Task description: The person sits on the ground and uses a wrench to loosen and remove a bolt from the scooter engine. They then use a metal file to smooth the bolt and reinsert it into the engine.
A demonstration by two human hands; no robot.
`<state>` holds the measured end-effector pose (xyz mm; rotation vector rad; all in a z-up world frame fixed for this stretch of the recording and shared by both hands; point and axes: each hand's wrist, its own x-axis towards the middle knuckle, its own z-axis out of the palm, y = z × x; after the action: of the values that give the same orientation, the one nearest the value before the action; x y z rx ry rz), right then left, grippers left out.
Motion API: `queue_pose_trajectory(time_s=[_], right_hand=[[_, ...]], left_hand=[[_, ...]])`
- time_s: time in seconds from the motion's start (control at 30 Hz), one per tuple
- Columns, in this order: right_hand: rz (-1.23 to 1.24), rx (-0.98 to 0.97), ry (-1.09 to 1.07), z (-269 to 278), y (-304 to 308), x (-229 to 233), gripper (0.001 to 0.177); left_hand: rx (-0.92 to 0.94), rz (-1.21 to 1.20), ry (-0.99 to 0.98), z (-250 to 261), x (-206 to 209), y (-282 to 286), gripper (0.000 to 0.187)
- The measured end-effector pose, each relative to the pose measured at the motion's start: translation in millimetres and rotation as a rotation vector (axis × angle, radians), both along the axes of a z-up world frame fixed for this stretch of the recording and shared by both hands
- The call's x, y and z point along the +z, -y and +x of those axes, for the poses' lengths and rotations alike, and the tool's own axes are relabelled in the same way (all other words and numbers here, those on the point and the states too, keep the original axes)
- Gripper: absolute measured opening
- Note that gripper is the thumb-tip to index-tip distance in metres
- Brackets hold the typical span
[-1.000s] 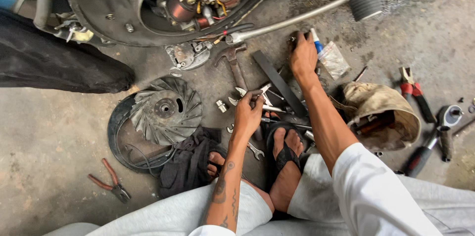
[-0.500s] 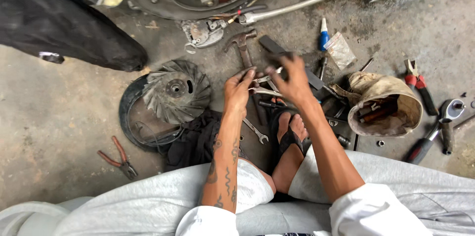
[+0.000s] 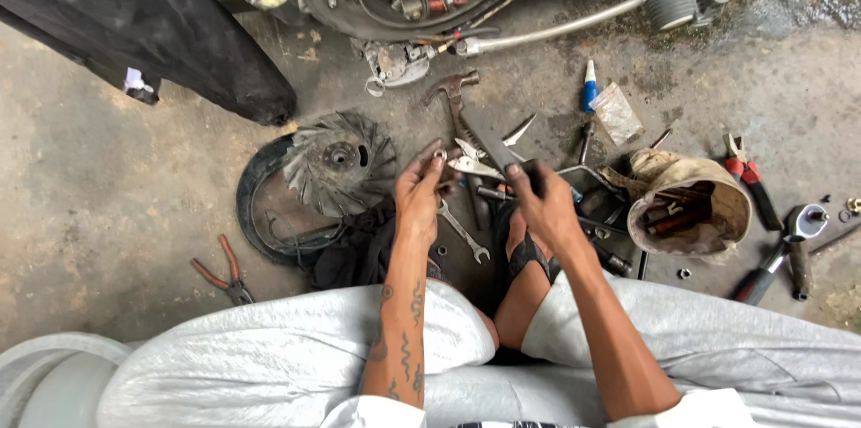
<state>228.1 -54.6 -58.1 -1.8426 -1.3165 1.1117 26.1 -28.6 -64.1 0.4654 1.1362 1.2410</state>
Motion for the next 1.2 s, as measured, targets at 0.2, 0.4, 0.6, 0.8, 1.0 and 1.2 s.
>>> queue_pose_trajectory(time_s=[0.2, 0.4, 0.6, 0.8, 1.0, 1.2], right_hand=[[0.168, -0.098, -0.163, -45.3, 31.9, 19.9, 0.029], [0.02, -0.196, -0.568, -50.0, 22.2, 16.9, 0.033], [-0.122, -0.166, -0.26, -52.7, 24.1, 22.8, 0.04], [-0.172, -0.191, -0.143, -55.5, 21.5, 38.3, 0.042], [-0.142, -0.122, -0.033, -49.3, 21.1, 35.2, 0.047], [-0.186, -0.126, 0.071, -66.5, 28.2, 46.7, 0.046]], left_hand=[[-0.057, 0.093, -0.044, 13.9, -20.6, -4.4, 0.03], [-0.076, 0.058, 0.001, 26.0, -0.8, 1.2, 0.025], [0.028, 0.066, -0.185, 26.4, -34.9, -1.6, 0.02], [0.019, -0.001, -0.076, 34.2, -43.0, -0.7, 0.018], [0.017, 0.018, -0.169, 33.3, -18.3, 3.0, 0.018], [0.076, -0.004, -0.228, 37.6, 12.8, -3.4, 0.017]])
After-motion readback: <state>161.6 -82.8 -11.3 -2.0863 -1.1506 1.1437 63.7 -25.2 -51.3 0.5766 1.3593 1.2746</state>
